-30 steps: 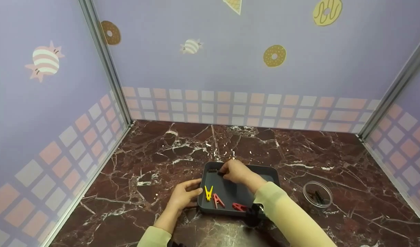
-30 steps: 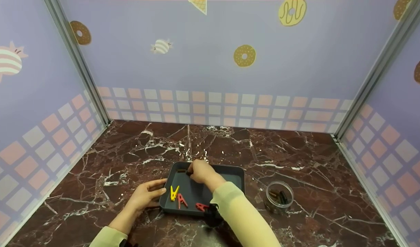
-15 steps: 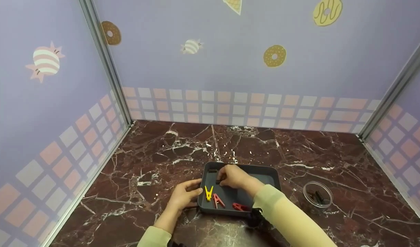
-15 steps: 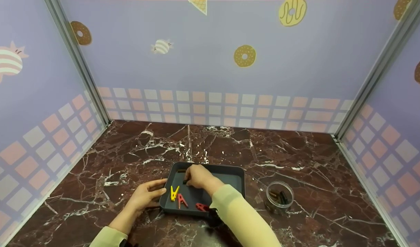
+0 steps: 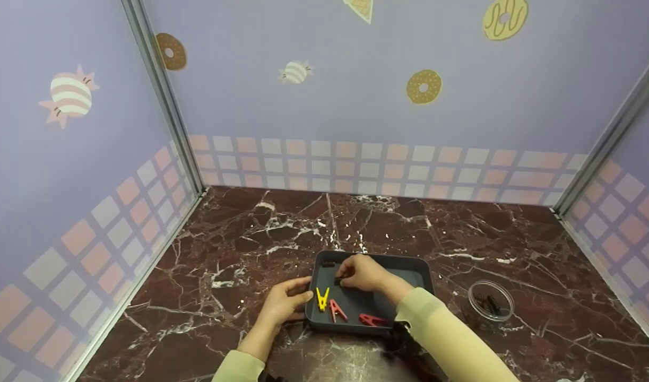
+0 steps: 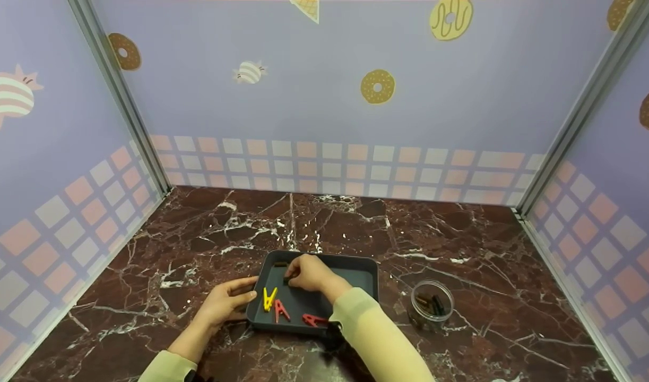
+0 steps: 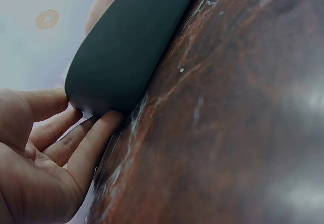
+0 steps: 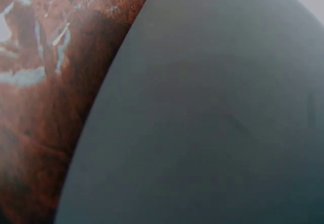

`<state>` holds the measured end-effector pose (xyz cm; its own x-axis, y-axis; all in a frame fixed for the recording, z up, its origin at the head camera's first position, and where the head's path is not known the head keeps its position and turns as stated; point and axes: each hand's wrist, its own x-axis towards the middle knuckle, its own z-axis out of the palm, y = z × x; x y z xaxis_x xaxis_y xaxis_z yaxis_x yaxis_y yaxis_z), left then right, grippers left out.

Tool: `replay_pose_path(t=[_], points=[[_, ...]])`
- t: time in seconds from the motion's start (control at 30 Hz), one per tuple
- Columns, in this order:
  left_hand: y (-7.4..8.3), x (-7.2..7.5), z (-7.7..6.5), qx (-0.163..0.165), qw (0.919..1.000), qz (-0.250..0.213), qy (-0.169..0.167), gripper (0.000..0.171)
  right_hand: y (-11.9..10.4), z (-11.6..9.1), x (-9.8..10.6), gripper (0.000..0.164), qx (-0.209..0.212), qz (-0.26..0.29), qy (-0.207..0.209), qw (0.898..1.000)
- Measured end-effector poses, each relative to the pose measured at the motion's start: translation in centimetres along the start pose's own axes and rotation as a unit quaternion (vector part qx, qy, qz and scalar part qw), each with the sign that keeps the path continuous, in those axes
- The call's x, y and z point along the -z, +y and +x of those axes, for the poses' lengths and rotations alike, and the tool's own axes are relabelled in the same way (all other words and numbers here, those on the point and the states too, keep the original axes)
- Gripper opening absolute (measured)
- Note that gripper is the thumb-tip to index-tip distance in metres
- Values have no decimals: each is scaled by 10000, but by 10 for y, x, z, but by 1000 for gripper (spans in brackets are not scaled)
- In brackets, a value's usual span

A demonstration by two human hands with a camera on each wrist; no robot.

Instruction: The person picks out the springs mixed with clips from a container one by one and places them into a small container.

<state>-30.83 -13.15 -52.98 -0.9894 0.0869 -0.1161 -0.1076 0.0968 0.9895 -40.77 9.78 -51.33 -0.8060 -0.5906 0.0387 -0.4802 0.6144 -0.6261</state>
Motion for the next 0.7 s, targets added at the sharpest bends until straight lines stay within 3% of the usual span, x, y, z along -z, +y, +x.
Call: replay_pose_path(t=[0.7], points=[[-1,1,0,-52,10000,4,-58,50,4,-8,8,11,72,451,-184,9988]])
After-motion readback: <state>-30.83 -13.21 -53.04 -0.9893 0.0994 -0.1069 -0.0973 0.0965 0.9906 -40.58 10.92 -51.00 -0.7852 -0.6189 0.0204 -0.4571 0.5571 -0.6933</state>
